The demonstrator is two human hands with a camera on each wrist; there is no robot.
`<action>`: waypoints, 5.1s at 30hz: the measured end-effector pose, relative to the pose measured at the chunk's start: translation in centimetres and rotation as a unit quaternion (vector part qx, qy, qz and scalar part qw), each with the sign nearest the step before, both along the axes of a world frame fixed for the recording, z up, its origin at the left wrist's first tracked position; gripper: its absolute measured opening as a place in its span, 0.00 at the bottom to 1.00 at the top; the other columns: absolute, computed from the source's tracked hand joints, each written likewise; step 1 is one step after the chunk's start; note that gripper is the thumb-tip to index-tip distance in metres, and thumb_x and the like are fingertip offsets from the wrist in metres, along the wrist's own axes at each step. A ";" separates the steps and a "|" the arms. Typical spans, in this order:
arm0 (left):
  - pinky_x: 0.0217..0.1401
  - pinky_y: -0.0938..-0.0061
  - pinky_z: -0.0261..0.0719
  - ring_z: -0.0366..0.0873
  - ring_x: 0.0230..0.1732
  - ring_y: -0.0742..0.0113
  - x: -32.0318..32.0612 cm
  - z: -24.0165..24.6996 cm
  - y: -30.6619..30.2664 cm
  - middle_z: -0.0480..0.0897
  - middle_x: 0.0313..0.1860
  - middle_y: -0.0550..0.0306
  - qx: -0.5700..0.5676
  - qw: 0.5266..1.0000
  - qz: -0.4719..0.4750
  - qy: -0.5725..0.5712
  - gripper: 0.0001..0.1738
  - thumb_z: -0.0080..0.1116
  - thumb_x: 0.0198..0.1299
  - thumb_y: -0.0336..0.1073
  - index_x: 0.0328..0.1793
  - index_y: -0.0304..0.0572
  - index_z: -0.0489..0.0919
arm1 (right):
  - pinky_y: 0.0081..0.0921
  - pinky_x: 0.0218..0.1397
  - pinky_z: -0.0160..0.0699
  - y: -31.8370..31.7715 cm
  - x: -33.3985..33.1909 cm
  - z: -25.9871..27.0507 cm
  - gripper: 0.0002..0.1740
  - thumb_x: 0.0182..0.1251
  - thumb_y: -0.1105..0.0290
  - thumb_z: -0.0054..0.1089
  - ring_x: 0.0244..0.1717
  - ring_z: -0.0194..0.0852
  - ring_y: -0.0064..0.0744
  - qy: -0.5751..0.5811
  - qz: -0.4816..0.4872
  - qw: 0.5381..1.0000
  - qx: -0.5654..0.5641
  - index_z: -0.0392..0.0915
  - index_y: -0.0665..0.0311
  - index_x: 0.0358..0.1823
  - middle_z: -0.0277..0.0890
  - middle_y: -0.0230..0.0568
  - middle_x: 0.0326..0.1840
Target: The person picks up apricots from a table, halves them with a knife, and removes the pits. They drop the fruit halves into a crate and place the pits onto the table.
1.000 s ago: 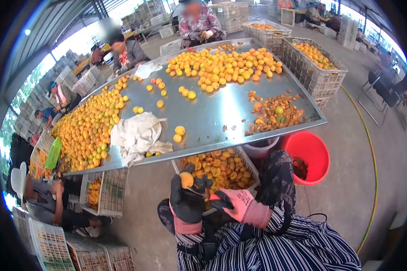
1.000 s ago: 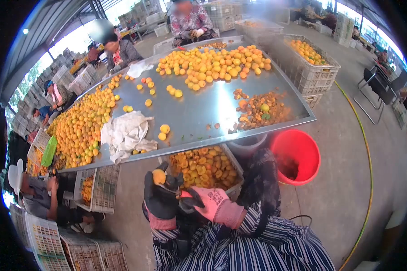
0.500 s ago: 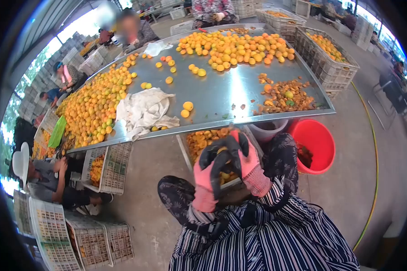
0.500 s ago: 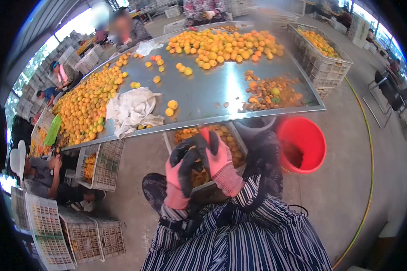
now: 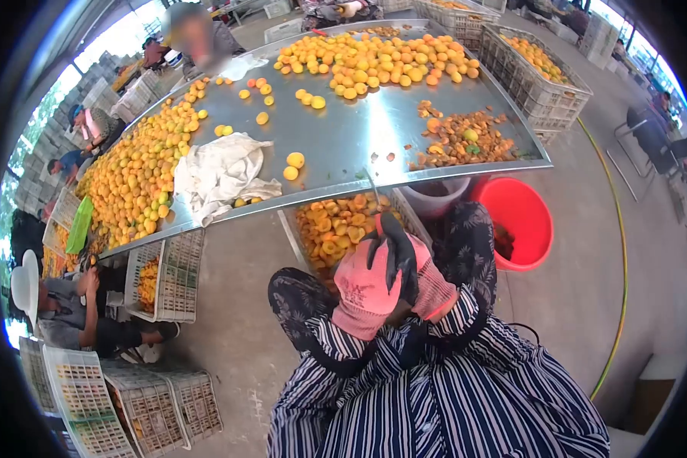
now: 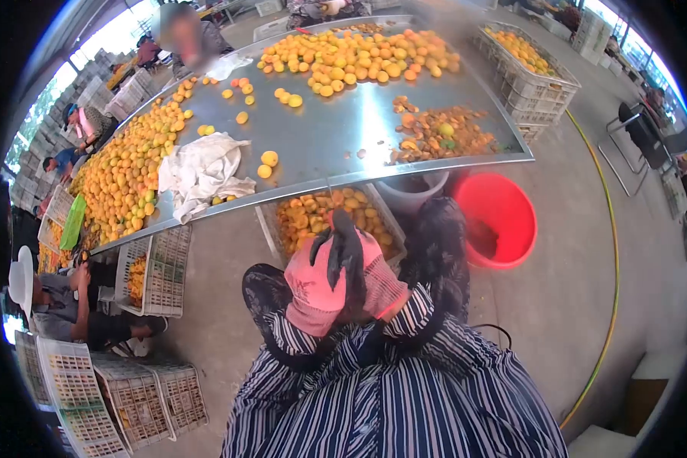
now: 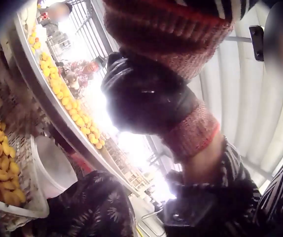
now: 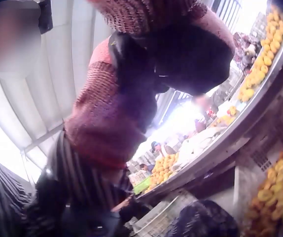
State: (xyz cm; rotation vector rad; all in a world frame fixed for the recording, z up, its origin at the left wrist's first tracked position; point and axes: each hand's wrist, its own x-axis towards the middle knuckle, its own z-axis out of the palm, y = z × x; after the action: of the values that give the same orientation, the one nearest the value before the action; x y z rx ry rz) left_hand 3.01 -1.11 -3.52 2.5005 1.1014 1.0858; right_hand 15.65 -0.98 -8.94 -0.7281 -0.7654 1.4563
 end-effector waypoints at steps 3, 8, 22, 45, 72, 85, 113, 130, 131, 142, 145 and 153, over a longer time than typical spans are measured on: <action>0.44 0.57 0.75 0.76 0.41 0.44 -0.3 -0.4 -0.3 0.75 0.45 0.44 0.033 0.998 -0.047 0.016 0.31 0.64 0.38 0.37 0.54 0.40 0.74 | 0.21 0.36 0.77 -2.3 -1.3 1.3 0.12 0.72 0.60 0.51 0.36 0.77 0.20 -0.055 -0.047 0.997 0.016 0.77 0.60 0.42 0.78 0.28 0.34; 0.40 0.57 0.76 0.78 0.37 0.48 -1.3 0.4 -0.4 0.76 0.42 0.47 0.106 0.978 -0.169 0.059 0.27 0.67 0.34 0.39 0.45 0.38 0.78 | 0.21 0.41 0.76 -3.0 -0.3 0.4 0.19 0.65 0.59 0.60 0.37 0.74 0.21 -0.009 0.116 0.992 -0.040 0.70 0.62 0.51 0.73 0.27 0.37; 0.44 0.71 0.76 0.79 0.43 0.64 0.1 -0.3 1.3 0.80 0.41 0.55 -0.383 0.811 0.036 -0.440 0.19 0.57 0.57 0.33 0.55 0.36 0.73 | 0.22 0.48 0.77 -2.5 -0.2 1.4 0.17 0.72 0.64 0.50 0.45 0.74 0.22 -0.224 -0.084 0.970 0.039 0.69 0.65 0.57 0.75 0.31 0.48; 0.46 0.75 0.79 0.77 0.44 0.67 -2.8 -3.8 4.1 0.77 0.47 0.53 -0.237 0.890 -0.007 -0.390 0.35 0.54 0.58 0.21 0.72 0.42 0.58 | 0.27 0.62 0.67 -1.7 0.7 5.7 0.13 0.61 0.72 0.58 0.57 0.69 0.33 -0.280 0.007 0.950 0.136 0.79 0.67 0.46 0.72 0.38 0.54; 0.48 0.67 0.78 0.80 0.43 0.56 1.3 -6.0 11.2 0.81 0.43 0.49 -0.317 0.921 -0.111 -0.198 0.22 0.57 0.54 0.32 0.57 0.35 0.75 | 0.23 0.38 0.81 1.8 5.6 5.6 0.31 0.75 0.51 0.34 0.36 0.81 0.30 0.033 0.047 0.996 -0.071 0.69 0.73 0.60 0.80 0.45 0.46; 0.14 0.81 0.67 0.70 0.15 0.68 10.9 -3.8 15.7 0.78 0.25 0.55 -0.678 0.459 -0.097 -0.566 0.25 0.47 0.65 0.57 0.44 0.41 0.75 | 0.20 0.43 0.80 7.6 7.1 0.9 0.19 0.73 0.63 0.45 0.42 0.79 0.26 0.072 -0.142 0.987 -0.021 0.70 0.67 0.59 0.79 0.38 0.43; 0.63 0.57 0.67 0.74 0.58 0.52 -0.9 -5.9 31.7 0.76 0.58 0.49 -0.208 0.875 0.382 0.215 0.27 0.56 0.57 0.47 0.65 0.59 0.70 | 0.22 0.37 0.81 12.4 12.9 -1.8 0.20 0.67 0.66 0.58 0.35 0.80 0.26 0.005 -0.138 0.987 -0.082 0.71 0.63 0.58 0.80 0.39 0.38; 0.23 0.81 0.69 0.77 0.25 0.71 -0.8 -1.7 18.7 0.81 0.43 0.55 -0.509 0.734 -0.049 -0.448 0.22 0.57 0.60 0.52 0.51 0.44 0.77 | 0.29 0.46 0.76 6.4 10.0 2.5 0.23 0.59 0.74 0.61 0.45 0.79 0.42 -0.667 -0.014 0.737 -0.110 0.68 0.67 0.57 0.78 0.48 0.43; 0.22 0.81 0.69 0.75 0.24 0.71 -1.2 -1.5 17.0 0.81 0.40 0.56 -0.553 0.656 -0.042 -0.511 0.23 0.55 0.61 0.55 0.50 0.45 0.78 | 0.29 0.46 0.76 5.5 9.8 2.6 0.23 0.59 0.74 0.61 0.45 0.79 0.42 -0.668 -0.006 0.736 -0.112 0.68 0.67 0.57 0.78 0.48 0.43; 0.20 0.81 0.69 0.72 0.19 0.72 -0.1 0.7 5.5 0.78 0.23 0.55 -0.514 0.658 0.037 -0.549 0.38 0.36 0.64 0.68 0.37 0.38 0.78 | 0.19 0.49 0.74 -1.4 3.4 1.9 0.20 0.68 0.73 0.53 0.46 0.74 0.22 0.303 0.199 0.930 -0.058 0.68 0.70 0.59 0.74 0.37 0.54; 0.30 0.82 0.73 0.75 0.26 0.72 0.4 0.6 3.9 0.78 0.23 0.57 -0.389 0.801 0.137 -0.434 0.43 0.27 0.66 0.69 0.40 0.35 0.79 | 0.21 0.46 0.77 -2.3 1.2 3.3 0.18 0.69 0.76 0.49 0.46 0.75 0.22 0.116 0.131 0.984 -0.026 0.69 0.68 0.59 0.76 0.37 0.51; 0.32 0.79 0.73 0.76 0.27 0.70 -1.1 -0.1 3.1 0.79 0.24 0.57 -0.344 0.855 0.146 -0.359 0.42 0.28 0.67 0.68 0.37 0.34 0.81 | 0.31 0.47 0.74 -3.2 0.3 7.8 0.20 0.64 0.70 0.50 0.44 0.78 0.45 -0.424 0.064 0.900 0.081 0.68 0.69 0.57 0.76 0.53 0.40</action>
State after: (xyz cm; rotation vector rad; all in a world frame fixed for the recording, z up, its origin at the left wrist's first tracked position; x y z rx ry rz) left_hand 1.91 1.95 -3.61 1.2391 1.3117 1.2445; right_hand 15.99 -4.17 -1.12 -1.2181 -1.6054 1.1337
